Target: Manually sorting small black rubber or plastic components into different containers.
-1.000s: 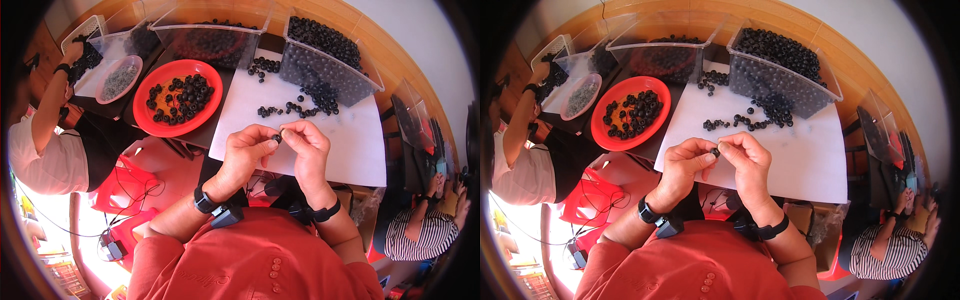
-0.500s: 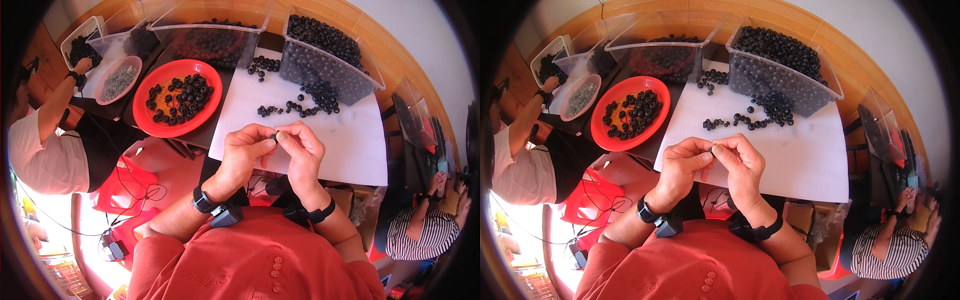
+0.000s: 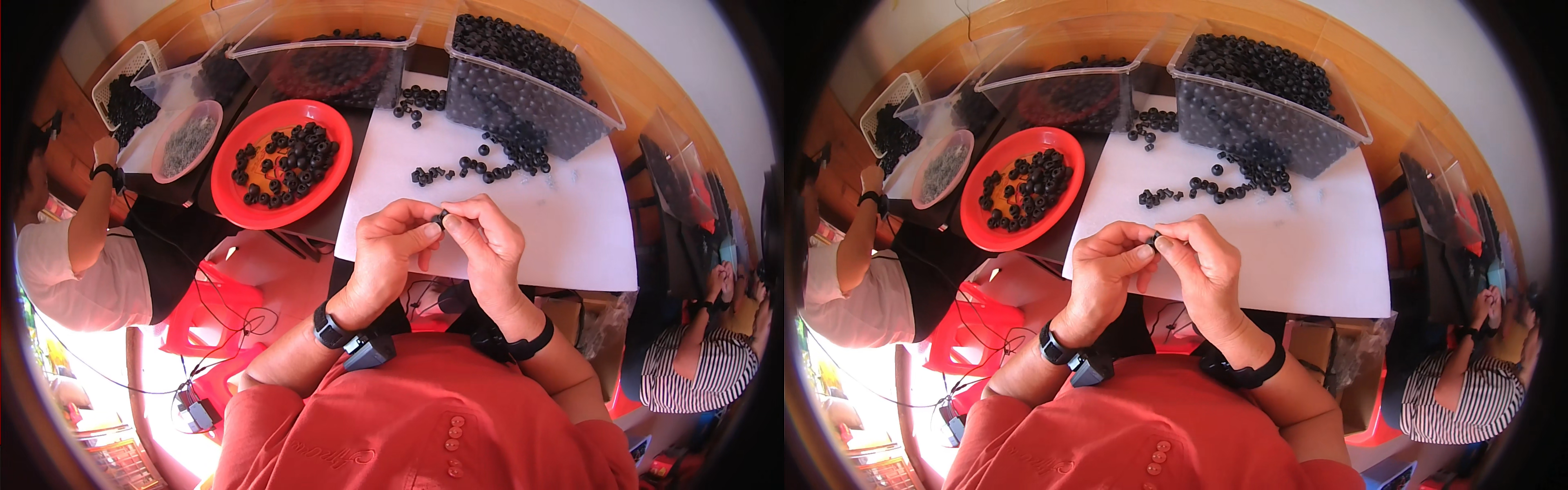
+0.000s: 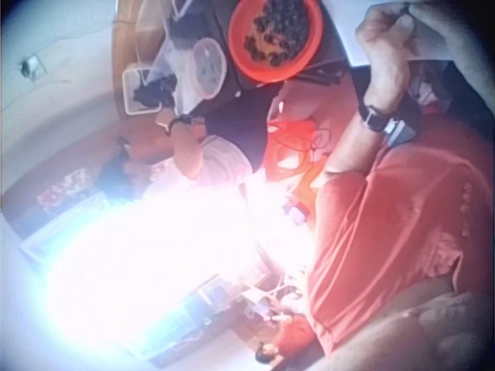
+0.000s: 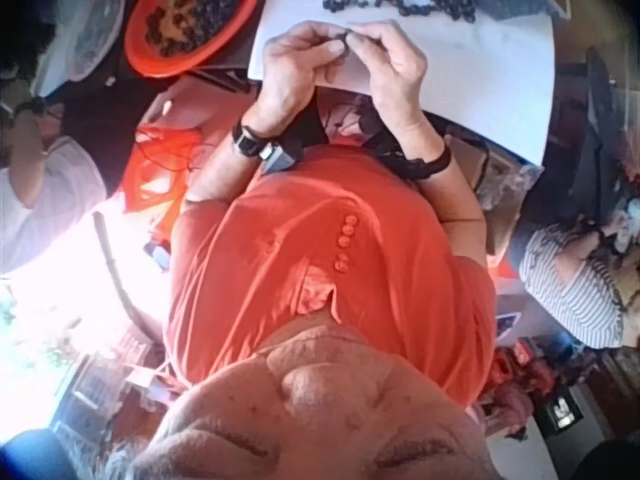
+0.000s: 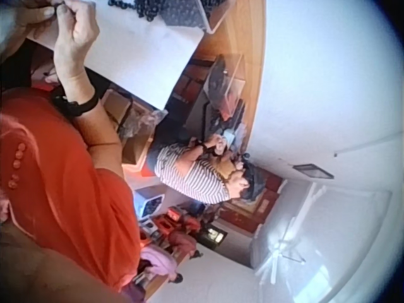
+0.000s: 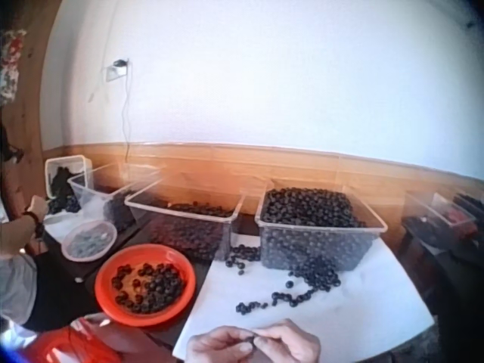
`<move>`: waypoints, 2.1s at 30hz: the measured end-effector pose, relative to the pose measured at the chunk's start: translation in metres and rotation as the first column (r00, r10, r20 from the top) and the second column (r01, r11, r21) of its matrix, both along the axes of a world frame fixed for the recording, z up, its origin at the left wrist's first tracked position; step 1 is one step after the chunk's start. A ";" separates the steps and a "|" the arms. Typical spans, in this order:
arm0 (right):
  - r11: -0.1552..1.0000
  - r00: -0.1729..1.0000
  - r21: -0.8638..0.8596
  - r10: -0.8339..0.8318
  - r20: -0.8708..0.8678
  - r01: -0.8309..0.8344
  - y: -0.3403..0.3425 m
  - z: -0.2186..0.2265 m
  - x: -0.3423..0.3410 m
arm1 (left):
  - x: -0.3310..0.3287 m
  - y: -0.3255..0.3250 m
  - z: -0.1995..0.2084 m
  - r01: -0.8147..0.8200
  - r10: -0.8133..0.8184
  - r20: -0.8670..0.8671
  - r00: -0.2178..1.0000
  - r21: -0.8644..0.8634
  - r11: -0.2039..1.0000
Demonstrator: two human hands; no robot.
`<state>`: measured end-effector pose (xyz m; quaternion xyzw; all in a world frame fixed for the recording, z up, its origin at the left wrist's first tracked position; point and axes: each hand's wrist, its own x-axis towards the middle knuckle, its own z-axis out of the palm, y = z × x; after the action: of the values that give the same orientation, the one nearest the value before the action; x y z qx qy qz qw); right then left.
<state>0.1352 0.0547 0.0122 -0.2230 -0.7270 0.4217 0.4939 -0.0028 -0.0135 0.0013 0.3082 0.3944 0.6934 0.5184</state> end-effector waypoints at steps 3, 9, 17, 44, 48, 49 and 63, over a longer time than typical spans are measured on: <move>1.000 1.000 0.017 -0.024 0.003 0.024 -0.005 0.001 -0.002 | -0.001 -0.002 -0.001 0.001 -0.001 -0.023 1.000 -0.006 1.000; 0.933 0.966 0.359 -0.079 0.244 -0.015 0.009 0.022 0.010 | 0.005 -0.003 0.000 -0.028 0.026 -0.088 0.996 -0.024 0.999; 0.869 0.915 0.493 -0.161 0.369 -0.046 0.012 0.029 0.018 | 0.008 -0.004 -0.001 -0.023 0.019 -0.179 0.984 -0.020 1.000; 0.738 0.955 0.660 -0.077 0.287 -0.139 0.024 0.016 0.012 | -0.003 -0.001 0.003 0.054 -0.060 -0.071 0.996 -0.087 0.995; 0.844 0.962 0.517 -0.005 0.273 -0.142 0.015 0.012 0.017 | -0.003 -0.002 0.007 0.065 -0.074 -0.078 0.994 -0.116 0.991; 0.844 0.963 0.519 -0.008 0.269 -0.138 0.012 0.012 0.017 | -0.002 -0.002 0.009 0.060 -0.070 -0.074 0.995 -0.133 0.989; 0.727 0.889 0.669 -0.397 0.228 0.153 -0.002 -0.006 0.002 | 0.001 0.001 0.005 0.039 -0.059 -0.218 0.974 -0.096 0.995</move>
<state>0.1375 0.0526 0.0067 -0.2229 -0.8605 0.0245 0.4574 -0.0017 -0.0128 0.0064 0.3690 0.4727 0.6233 0.5020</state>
